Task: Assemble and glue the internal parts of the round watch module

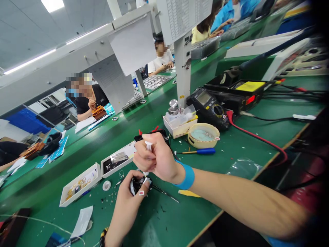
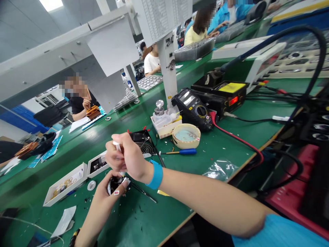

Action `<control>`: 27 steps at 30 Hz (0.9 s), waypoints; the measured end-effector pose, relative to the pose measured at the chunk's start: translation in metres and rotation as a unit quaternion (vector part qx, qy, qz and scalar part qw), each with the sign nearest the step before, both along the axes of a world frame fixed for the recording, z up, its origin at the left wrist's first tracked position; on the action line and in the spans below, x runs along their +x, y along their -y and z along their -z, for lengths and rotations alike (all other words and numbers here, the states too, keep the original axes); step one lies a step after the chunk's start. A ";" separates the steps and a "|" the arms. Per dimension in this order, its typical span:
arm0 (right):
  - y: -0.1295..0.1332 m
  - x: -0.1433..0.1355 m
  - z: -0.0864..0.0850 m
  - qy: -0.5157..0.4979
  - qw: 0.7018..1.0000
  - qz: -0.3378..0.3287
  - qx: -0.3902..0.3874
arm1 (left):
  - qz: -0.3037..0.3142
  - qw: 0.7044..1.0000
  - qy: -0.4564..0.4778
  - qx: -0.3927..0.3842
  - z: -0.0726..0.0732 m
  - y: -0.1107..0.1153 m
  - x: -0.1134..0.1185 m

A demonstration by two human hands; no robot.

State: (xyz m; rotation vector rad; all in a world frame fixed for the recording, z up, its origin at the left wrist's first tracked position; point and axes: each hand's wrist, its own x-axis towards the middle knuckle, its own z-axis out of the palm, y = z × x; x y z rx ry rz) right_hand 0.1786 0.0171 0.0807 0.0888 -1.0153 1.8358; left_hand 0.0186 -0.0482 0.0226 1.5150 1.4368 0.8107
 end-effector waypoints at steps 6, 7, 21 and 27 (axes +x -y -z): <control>-0.002 -0.002 0.003 -0.002 1.000 -0.009 0.005 | -0.006 1.000 0.001 0.004 -0.003 0.000 0.003; -0.002 -0.003 0.004 -0.001 1.000 -0.009 0.006 | -0.006 1.000 0.003 0.005 -0.003 0.000 0.003; -0.001 -0.004 0.006 0.001 1.000 -0.002 0.017 | -0.013 1.000 0.014 0.000 -0.004 0.003 0.004; 0.001 -0.005 0.006 0.006 1.000 -0.004 0.017 | -0.002 1.000 0.010 -0.002 -0.005 0.002 0.004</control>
